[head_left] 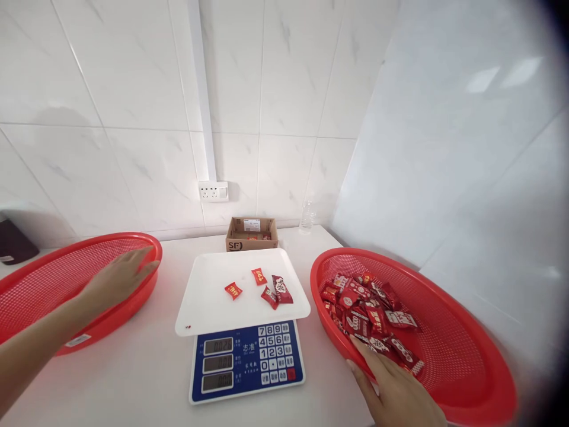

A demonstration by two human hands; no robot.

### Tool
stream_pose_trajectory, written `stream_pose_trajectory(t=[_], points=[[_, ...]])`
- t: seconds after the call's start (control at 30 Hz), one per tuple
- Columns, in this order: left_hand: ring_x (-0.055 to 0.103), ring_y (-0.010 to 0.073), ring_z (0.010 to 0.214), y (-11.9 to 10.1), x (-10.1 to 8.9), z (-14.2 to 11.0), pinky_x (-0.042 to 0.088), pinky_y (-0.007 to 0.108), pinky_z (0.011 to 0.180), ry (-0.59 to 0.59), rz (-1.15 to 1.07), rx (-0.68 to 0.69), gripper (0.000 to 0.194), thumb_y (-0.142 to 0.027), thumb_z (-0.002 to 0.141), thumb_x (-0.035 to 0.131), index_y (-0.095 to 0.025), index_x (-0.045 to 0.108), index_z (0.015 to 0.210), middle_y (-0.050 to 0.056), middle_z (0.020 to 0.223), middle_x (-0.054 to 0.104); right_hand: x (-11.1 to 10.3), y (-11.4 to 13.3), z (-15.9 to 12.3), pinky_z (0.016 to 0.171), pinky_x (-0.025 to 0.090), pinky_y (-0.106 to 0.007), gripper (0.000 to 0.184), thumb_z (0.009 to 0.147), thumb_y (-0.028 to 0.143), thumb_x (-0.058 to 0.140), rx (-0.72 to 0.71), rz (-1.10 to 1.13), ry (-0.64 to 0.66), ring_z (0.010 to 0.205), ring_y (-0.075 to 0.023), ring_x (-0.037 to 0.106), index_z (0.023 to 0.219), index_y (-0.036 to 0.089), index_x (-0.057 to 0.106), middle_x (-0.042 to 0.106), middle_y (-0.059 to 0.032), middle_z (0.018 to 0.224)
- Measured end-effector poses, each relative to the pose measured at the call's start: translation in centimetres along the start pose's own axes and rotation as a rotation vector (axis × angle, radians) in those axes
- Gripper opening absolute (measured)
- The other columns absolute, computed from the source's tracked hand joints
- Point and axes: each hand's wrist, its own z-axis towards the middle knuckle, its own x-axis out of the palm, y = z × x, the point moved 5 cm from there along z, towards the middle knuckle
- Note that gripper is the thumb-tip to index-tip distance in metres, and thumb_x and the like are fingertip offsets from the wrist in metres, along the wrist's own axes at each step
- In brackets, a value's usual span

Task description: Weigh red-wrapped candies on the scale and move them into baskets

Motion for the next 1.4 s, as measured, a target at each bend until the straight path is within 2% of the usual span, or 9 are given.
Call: stream_pose_trajectory(t=[0.07, 0.17, 0.27, 0.43, 0.6, 0.8, 1.07, 1.23, 1.4], points=[[0.043, 0.0355, 0.127, -3.4, 3.1, -0.1, 0.036, 0.057, 0.101, 0.167, -0.017, 0.002, 0.071, -0.067, 0.084, 0.024, -0.017, 0.042, 0.132, 0.017, 0.136, 0.049, 0.0, 0.1, 0.0, 0.061, 0.056, -0.031, 0.048, 0.091, 0.051, 0.037, -0.009, -0.009, -0.015, 0.077, -0.0230, 0.071, 0.107, 0.021, 0.070, 0.075, -0.0080, 0.093], [0.039, 0.0233, 0.133, -9.8, 8.0, -0.8, 0.035, 0.040, 0.108, 0.381, -0.086, 0.150, 0.067, -0.062, 0.087, 0.027, -0.022, 0.032, 0.141, 0.009, 0.145, 0.041, 0.0, 0.2, 0.0, 0.061, 0.056, -0.031, 0.047, 0.092, 0.049, 0.037, -0.017, -0.044, -0.025, 0.076, -0.0225, 0.071, 0.108, 0.019, 0.069, 0.075, -0.0075, 0.092], [0.022, 0.0262, 0.141, -15.2, 11.9, -1.3, 0.029, 0.044, 0.111, 0.507, -0.111, 0.254, 0.075, -0.067, 0.084, 0.029, -0.023, 0.023, 0.145, 0.011, 0.152, 0.026, 0.1, 0.2, -0.1, 0.062, 0.056, -0.030, 0.043, 0.091, 0.047, 0.040, -0.035, -0.073, -0.007, 0.077, -0.0219, 0.071, 0.112, 0.020, 0.067, 0.075, -0.0064, 0.092], [0.012, 0.0350, 0.142, -22.0, 15.6, -1.2, 0.019, 0.060, 0.109, 0.574, -0.118, 0.419, 0.084, -0.074, 0.078, 0.035, -0.025, 0.023, 0.144, 0.015, 0.154, 0.021, 0.3, 0.2, -0.2, 0.065, 0.055, -0.028, 0.040, 0.091, 0.045, 0.043, -0.059, -0.109, -0.027, 0.078, -0.0210, 0.070, 0.113, 0.021, 0.067, 0.075, -0.0059, 0.093], [0.040, 0.0309, 0.128, -26.1, 16.6, -1.3, 0.028, 0.051, 0.107, 0.499, -0.119, 0.600, 0.060, -0.064, 0.080, 0.045, -0.026, 0.048, 0.126, 0.011, 0.136, 0.048, 0.2, 0.4, -0.4, 0.065, 0.054, -0.027, 0.038, 0.092, 0.044, 0.042, -0.085, -0.123, -0.096, 0.075, -0.0203, 0.070, 0.111, 0.022, 0.067, 0.075, -0.0054, 0.090], [0.057, 0.0234, 0.094, -26.2, 16.6, -0.1, 0.047, 0.041, 0.081, 0.435, -0.057, 0.648, 0.039, -0.051, 0.086, 0.046, -0.017, 0.058, 0.103, 0.010, 0.105, 0.059, 0.3, 0.4, -0.5, 0.067, 0.053, -0.028, 0.037, 0.092, 0.044, 0.042, -0.078, -0.117, -0.114, 0.076, -0.0205, 0.070, 0.111, 0.023, 0.067, 0.075, -0.0061, 0.090], [0.059, 0.0140, 0.079, -25.2, 15.9, 1.0, 0.050, 0.035, 0.075, 0.461, -0.031, 0.627, 0.026, -0.039, 0.090, 0.049, -0.015, 0.060, 0.094, 0.004, 0.092, 0.063, -0.1, 0.8, -0.6, 0.069, 0.052, -0.031, 0.035, 0.092, 0.040, 0.043, -0.092, -0.145, -0.133, 0.079, -0.0204, 0.069, 0.112, 0.022, 0.065, 0.074, -0.0052, 0.091], [0.059, 0.0140, 0.076, -21.8, 11.3, 2.3, 0.044, 0.026, 0.070, 0.349, -0.101, 0.495, 0.033, -0.041, 0.092, 0.039, -0.019, 0.057, 0.074, 0.001, 0.084, 0.063, -0.4, 1.0, -0.7, 0.068, 0.052, -0.032, 0.040, 0.095, 0.041, 0.036, -0.088, -0.159, -0.170, 0.076, -0.0205, 0.069, 0.107, 0.020, 0.067, 0.074, -0.0062, 0.088], [0.056, 0.0143, 0.066, -14.1, 5.2, 2.5, 0.036, 0.023, 0.059, 0.218, -0.056, 0.254, 0.037, -0.050, 0.088, 0.041, -0.021, 0.052, 0.067, -0.002, 0.075, 0.061, -0.2, 0.7, -0.7, 0.069, 0.050, -0.034, 0.043, 0.095, 0.039, 0.032, -0.057, -0.106, -0.165, 0.077, -0.0222, 0.068, 0.106, 0.019, 0.068, 0.074, -0.0079, 0.089]])
